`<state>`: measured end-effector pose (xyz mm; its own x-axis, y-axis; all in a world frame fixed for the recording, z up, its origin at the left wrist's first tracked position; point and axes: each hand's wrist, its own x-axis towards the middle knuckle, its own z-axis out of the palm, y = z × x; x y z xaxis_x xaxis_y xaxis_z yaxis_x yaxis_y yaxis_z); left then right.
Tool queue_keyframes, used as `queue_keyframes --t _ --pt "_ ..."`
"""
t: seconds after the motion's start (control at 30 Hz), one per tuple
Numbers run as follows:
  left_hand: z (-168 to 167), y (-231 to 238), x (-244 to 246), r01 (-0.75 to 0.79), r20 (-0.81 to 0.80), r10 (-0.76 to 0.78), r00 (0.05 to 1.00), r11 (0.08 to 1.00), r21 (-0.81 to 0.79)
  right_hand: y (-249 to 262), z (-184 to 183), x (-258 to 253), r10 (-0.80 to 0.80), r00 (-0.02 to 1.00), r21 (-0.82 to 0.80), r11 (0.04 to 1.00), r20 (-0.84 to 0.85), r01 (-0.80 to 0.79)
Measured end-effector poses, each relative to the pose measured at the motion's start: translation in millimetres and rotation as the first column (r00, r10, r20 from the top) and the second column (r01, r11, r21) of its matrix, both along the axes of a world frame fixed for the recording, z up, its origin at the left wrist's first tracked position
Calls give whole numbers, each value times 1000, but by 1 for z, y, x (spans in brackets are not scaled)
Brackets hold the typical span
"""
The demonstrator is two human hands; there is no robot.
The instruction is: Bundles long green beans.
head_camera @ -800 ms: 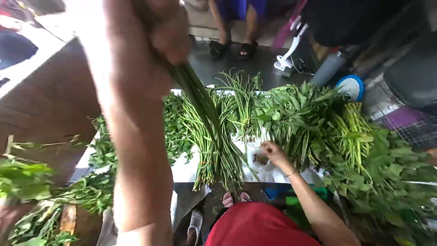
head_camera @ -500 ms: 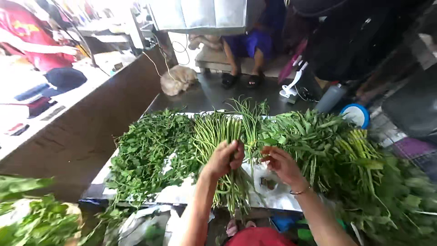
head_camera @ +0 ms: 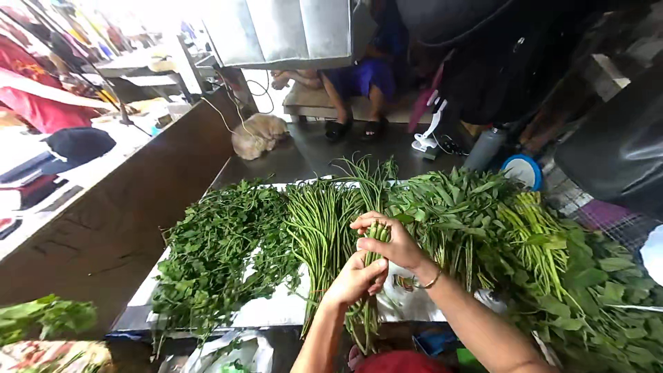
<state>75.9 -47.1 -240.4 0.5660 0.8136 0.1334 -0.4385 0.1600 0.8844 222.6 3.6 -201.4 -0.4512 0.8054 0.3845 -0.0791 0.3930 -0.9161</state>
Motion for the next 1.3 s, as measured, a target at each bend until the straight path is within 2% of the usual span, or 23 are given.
queue_keyframes --t 0.2,0.37,0.57,0.77,0.83,0.97,1.1,1.23,1.3 --pt "7 -2 6 -123 -110 125 986 992 19 4 6 17 -31 997 188 982 75 17" --pt "16 0 8 -189 -224 198 954 980 64 7 36 38 -137 957 381 924 255 31" --pt "19 3 9 -208 -253 222 942 975 83 7 55 41 -143 896 458 886 421 -74" --pt "19 4 4 -164 -178 175 968 984 75 14 56 38 -79 945 408 911 316 -60" --pt "16 5 3 -151 -115 158 981 986 67 16 51 38 -69 975 367 930 210 -13" --pt "12 4 2 -184 -28 185 982 982 50 14 29 38 -106 994 168 980 -20 108" --pt "13 4 0 -179 -30 180 983 983 39 -2 12 23 -90 994 118 990 68 81" --pt "14 2 0 -88 -21 89 996 995 46 -7 15 14 -1 997 87 996 80 -6" --pt "14 1 0 -92 -7 93 996 995 41 -6 16 11 27 997 101 994 70 -34"
